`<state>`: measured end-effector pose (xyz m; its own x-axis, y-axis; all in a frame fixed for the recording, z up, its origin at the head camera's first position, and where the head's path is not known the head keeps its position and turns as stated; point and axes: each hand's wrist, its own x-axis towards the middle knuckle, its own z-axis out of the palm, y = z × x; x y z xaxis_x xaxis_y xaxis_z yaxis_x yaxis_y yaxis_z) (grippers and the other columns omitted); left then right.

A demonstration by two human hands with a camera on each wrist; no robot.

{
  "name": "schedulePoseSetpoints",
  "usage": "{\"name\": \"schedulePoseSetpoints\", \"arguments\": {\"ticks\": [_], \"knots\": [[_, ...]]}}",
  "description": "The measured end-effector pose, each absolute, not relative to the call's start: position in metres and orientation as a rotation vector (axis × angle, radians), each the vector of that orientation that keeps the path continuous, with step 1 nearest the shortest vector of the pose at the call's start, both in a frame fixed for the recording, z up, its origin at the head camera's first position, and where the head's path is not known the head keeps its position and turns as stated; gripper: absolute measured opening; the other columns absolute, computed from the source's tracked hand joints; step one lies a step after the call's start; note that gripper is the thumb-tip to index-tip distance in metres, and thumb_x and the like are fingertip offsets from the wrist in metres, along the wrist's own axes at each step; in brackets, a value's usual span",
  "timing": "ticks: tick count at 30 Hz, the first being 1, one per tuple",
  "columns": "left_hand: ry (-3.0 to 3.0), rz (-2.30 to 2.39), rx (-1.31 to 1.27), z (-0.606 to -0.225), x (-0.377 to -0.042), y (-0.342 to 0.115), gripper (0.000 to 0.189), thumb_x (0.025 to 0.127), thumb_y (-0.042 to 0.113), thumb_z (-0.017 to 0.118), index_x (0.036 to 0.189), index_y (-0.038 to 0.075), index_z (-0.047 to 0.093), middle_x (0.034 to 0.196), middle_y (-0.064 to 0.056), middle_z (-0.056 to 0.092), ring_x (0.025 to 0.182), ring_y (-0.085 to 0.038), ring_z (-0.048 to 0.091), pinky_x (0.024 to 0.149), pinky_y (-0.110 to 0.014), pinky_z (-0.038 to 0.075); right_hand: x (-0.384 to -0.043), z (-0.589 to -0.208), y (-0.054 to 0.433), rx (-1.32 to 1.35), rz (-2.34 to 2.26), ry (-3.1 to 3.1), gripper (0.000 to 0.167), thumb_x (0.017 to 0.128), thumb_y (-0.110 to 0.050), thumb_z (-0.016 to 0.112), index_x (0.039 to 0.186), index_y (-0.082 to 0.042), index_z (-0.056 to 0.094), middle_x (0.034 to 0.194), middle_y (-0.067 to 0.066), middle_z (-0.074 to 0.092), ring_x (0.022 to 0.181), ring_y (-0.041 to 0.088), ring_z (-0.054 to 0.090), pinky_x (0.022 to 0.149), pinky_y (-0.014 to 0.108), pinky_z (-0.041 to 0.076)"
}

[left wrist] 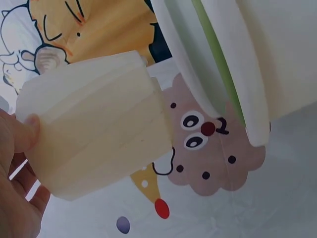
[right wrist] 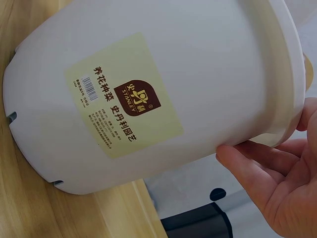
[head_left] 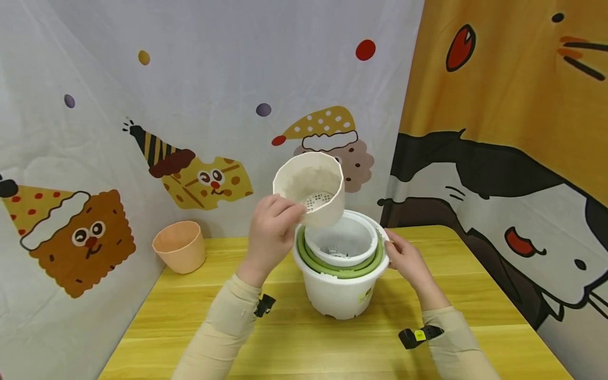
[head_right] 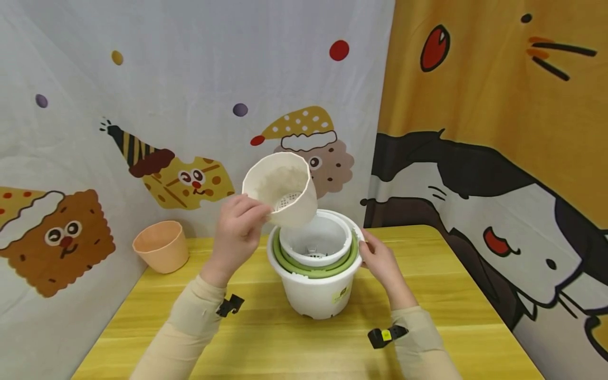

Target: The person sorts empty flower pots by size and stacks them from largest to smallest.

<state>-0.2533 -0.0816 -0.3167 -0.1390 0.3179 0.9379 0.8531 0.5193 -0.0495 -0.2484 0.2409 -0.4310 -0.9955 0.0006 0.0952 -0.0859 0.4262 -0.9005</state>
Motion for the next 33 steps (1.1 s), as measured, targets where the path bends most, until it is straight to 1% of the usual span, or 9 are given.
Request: {"name": "schedulePoseSetpoints", "arguments": {"ticks": [4,8,12,14,21,24,30,33], "knots": [[-1.719,-0.625,-1.026,-0.317,-0.252,-0.076,0.024,0.084,-0.01,0.059,0.091,0.007,0.074,0.085,-0.004,0.067,0.082,-0.026,0.056,0.073,-0.038,0.047,-0.248,-0.431,0.241,0.08,1.632,-2.588,0.057,0.105,-0.035,0.043,0.155,-0.008,0.032,0.145,0.025,0.045,0.118,0.036,0.056,0.082,0.032,0.057],[-1.72,-0.618,-1.055,-0.318,-0.251,-0.07,0.019,0.086,-0.008,0.063,0.091,0.007,0.074,0.086,-0.004,0.068,0.084,-0.026,0.058,0.078,-0.038,0.049,-0.248,-0.431,0.241,0.076,1.638,-2.587,0.057,0.105,-0.035,0.043,0.155,-0.008,0.032,0.145,0.025,0.045,0.118,0.036,0.055,0.082,0.032,0.057],[-1.717,-0.602,-1.079,-0.319,-0.25,-0.065,0.018,0.084,-0.008,0.066,0.091,0.008,0.074,0.086,-0.003,0.068,0.083,-0.025,0.058,0.078,-0.038,0.049,-0.248,-0.431,0.241,0.071,1.644,-2.591,0.057,0.105,-0.035,0.043,0.155,-0.009,0.032,0.146,0.025,0.044,0.119,0.036,0.055,0.083,0.033,0.057],[-1.717,-0.592,-1.091,-0.319,-0.25,-0.064,0.019,0.083,-0.008,0.067,0.091,0.008,0.074,0.085,-0.003,0.068,0.081,-0.025,0.058,0.075,-0.037,0.049,-0.248,-0.43,0.241,0.067,1.642,-2.597,0.057,0.105,-0.036,0.043,0.155,-0.01,0.032,0.147,0.025,0.043,0.12,0.036,0.054,0.084,0.034,0.057],[-1.747,-0.559,-1.118,-0.323,-0.248,-0.059,0.02,0.082,-0.008,0.067,0.091,0.009,0.074,0.085,-0.002,0.069,0.081,-0.023,0.059,0.075,-0.035,0.05,-0.248,-0.429,0.24,0.054,1.633,-2.617,0.059,0.105,-0.038,0.041,0.156,-0.009,0.03,0.148,0.025,0.042,0.122,0.037,0.053,0.086,0.035,0.056],[-1.755,-0.55,-1.132,-0.326,-0.249,-0.057,0.025,0.079,-0.012,0.066,0.091,0.009,0.074,0.085,-0.002,0.069,0.081,-0.022,0.059,0.073,-0.034,0.049,-0.248,-0.429,0.24,0.049,1.626,-2.62,0.059,0.105,-0.037,0.042,0.156,-0.009,0.03,0.148,0.025,0.042,0.122,0.037,0.053,0.086,0.036,0.056],[-1.793,-0.524,-1.155,-0.333,-0.249,-0.054,0.038,0.072,-0.016,0.055,0.092,0.01,0.074,0.085,-0.001,0.068,0.079,-0.022,0.059,0.072,-0.033,0.049,-0.248,-0.429,0.241,0.057,1.622,-2.61,0.058,0.105,-0.036,0.042,0.155,-0.009,0.031,0.146,0.026,0.044,0.12,0.036,0.054,0.085,0.035,0.057],[-1.804,-0.522,-1.16,-0.336,-0.249,-0.053,0.04,0.07,-0.017,0.054,0.092,0.01,0.074,0.085,0.0,0.068,0.079,-0.021,0.059,0.072,-0.033,0.049,-0.248,-0.43,0.241,0.062,1.623,-2.606,0.058,0.105,-0.035,0.042,0.155,-0.008,0.031,0.145,0.026,0.045,0.119,0.036,0.055,0.084,0.034,0.057]]}}
